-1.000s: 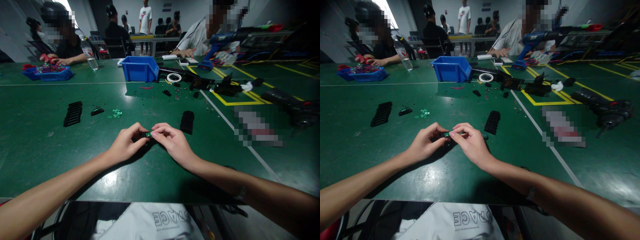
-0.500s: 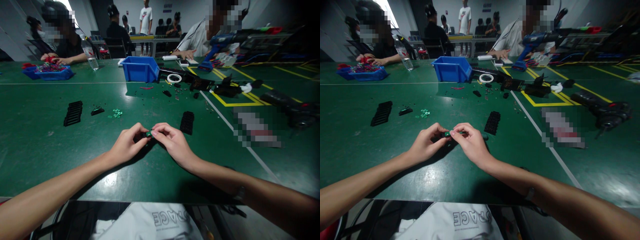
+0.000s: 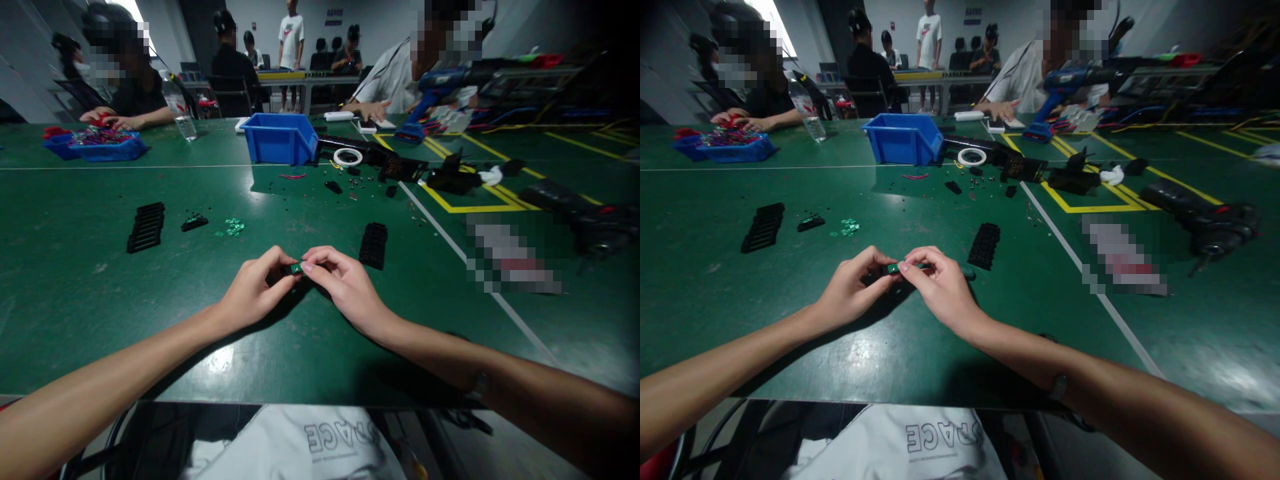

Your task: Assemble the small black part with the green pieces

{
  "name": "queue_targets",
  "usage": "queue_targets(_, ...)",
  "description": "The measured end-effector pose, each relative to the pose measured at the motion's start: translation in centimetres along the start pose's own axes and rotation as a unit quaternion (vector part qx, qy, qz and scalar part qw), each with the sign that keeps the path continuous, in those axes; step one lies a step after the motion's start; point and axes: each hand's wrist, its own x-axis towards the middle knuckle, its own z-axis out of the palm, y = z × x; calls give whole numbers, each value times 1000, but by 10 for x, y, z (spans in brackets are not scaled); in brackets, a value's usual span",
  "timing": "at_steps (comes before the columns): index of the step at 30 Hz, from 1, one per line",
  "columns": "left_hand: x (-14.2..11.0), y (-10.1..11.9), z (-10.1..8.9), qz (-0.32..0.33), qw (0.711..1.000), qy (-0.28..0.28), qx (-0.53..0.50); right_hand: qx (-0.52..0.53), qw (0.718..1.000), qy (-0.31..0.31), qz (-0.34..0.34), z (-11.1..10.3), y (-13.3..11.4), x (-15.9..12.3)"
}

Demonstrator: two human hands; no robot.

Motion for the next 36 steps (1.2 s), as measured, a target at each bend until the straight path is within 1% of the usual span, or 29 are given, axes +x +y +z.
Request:
queue_targets(24, -1, -2, 0, -5, 1000, -6, 17, 2, 1000, 0, -15, 2, 1, -2)
queue_targets(31, -1, -5, -3, 43, 997, -3, 72, -5, 1000, 10, -6, 2, 3, -1)
queue_targets(36, -1, -7, -5, 60, 993, -10, 99, -6, 1000, -3, -1, 0, 2, 0)
